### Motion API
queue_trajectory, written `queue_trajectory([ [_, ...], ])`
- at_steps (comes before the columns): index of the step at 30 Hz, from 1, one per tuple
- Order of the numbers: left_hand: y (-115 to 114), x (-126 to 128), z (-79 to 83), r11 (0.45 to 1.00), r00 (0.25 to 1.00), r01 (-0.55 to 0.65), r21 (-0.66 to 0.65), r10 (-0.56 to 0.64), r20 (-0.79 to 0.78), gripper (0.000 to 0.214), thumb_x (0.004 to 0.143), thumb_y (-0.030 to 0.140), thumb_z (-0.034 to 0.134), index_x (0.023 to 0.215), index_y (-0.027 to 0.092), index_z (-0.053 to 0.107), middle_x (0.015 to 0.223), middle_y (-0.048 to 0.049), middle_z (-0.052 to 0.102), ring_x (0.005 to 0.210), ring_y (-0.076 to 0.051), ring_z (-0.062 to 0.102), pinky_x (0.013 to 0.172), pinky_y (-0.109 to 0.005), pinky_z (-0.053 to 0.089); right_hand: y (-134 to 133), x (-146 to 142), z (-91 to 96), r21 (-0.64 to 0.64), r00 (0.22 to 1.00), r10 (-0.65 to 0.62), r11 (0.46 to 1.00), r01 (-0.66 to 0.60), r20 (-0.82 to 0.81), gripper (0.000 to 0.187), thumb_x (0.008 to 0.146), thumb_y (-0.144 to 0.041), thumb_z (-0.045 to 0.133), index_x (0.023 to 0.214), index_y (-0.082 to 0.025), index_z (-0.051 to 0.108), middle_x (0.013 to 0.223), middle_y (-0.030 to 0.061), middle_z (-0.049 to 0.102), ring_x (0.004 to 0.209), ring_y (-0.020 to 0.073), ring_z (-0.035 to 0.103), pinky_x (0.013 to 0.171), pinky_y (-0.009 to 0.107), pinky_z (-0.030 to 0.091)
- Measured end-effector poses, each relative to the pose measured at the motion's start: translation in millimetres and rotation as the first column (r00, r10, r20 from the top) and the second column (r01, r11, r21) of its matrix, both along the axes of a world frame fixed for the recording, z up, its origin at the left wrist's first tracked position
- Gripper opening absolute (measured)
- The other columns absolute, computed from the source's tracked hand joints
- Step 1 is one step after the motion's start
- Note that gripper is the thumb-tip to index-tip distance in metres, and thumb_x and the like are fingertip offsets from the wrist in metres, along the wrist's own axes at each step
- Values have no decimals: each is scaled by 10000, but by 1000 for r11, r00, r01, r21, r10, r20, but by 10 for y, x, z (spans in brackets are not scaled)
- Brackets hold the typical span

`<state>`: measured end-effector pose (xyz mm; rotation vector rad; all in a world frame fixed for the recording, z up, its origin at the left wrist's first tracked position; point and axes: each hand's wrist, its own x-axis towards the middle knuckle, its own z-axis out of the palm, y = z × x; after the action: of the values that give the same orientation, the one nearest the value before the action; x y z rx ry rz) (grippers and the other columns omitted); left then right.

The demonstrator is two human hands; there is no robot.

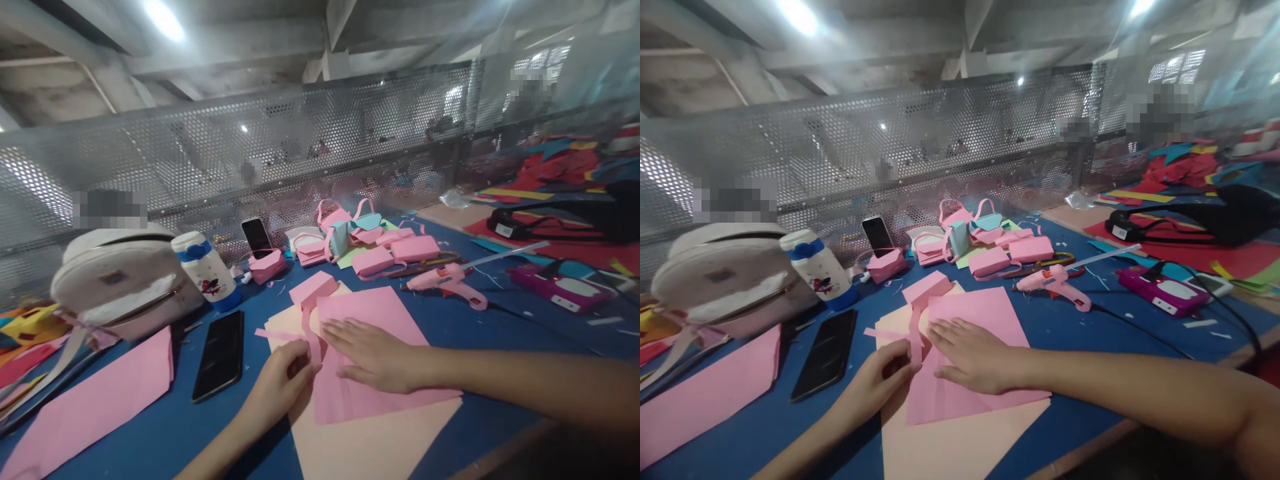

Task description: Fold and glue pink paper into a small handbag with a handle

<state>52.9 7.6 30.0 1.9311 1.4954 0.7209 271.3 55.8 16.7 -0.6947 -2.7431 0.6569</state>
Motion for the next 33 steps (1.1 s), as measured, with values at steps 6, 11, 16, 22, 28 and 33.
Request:
queue_trajectory([
  [6, -15, -16, 6, 998, 998, 59, 3, -59, -34, 239, 855, 361, 510, 706, 181, 559, 661, -1, 509, 633, -168, 424, 600, -260, 333, 8, -10, -25, 14, 1000, -7, 1000, 7, 10, 684, 979, -458, 417, 1515, -65, 259, 1574, 187, 180, 1469, 306, 155, 1209, 498, 139],
  [11, -35, -14, 43, 992, 986, 117, 36, -112, -122, 245, 875, 347, 520, 724, 179, 615, 730, -26, 558, 724, -198, 487, 665, -280, 365, -2, -2, -4, 1, 999, -8, 1000, 8, 32, 711, 982, -466, 415, 1524, -54, 213, 1580, 187, 159, 1472, 301, 148, 1209, 490, 135],
  [16, -53, -52, 27, 989, 986, 148, 20, -146, -84, 192, 885, 314, 506, 862, 187, 648, 919, -69, 655, 887, -245, 559, 817, -335, 394, -11, 1, 38, 13, 997, -11, 1000, 10, 77, 700, 986, -484, 394, 1525, -72, 225, 1585, 175, 168, 1476, 283, 140, 1211, 466, 126],
  [22, -60, -57, 22, 991, 987, 137, 6, -136, -84, 206, 885, 330, 513, 817, 189, 648, 949, -69, 644, 920, -248, 554, 865, -357, 378, -8, -4, 33, 24, 998, -3, 1000, 2, 56, 692, 985, -467, 408, 1518, -57, 243, 1578, 182, 196, 1472, 293, 155, 1208, 485, 137],
  [28, -101, -19, 70, 995, 970, 96, -19, -98, -223, 281, 848, 382, 537, 669, 177, 606, 792, -29, 508, 806, -225, 500, 792, -361, 366, -12, 1, 51, 8, 997, -2, 1000, 2, 83, 701, 989, -486, 387, 1525, -65, 219, 1588, 166, 171, 1477, 281, 134, 1215, 469, 126],
  [33, -106, -26, 75, 991, 980, 134, -25, -136, -145, 263, 853, 358, 502, 724, 178, 644, 841, -53, 575, 848, -237, 515, 809, -364, 349, -12, 10, 72, 1, 996, -2, 1000, 1, 84, 710, 992, -513, 355, 1527, -67, 215, 1590, 157, 179, 1480, 270, 129, 1220, 451, 106],
])
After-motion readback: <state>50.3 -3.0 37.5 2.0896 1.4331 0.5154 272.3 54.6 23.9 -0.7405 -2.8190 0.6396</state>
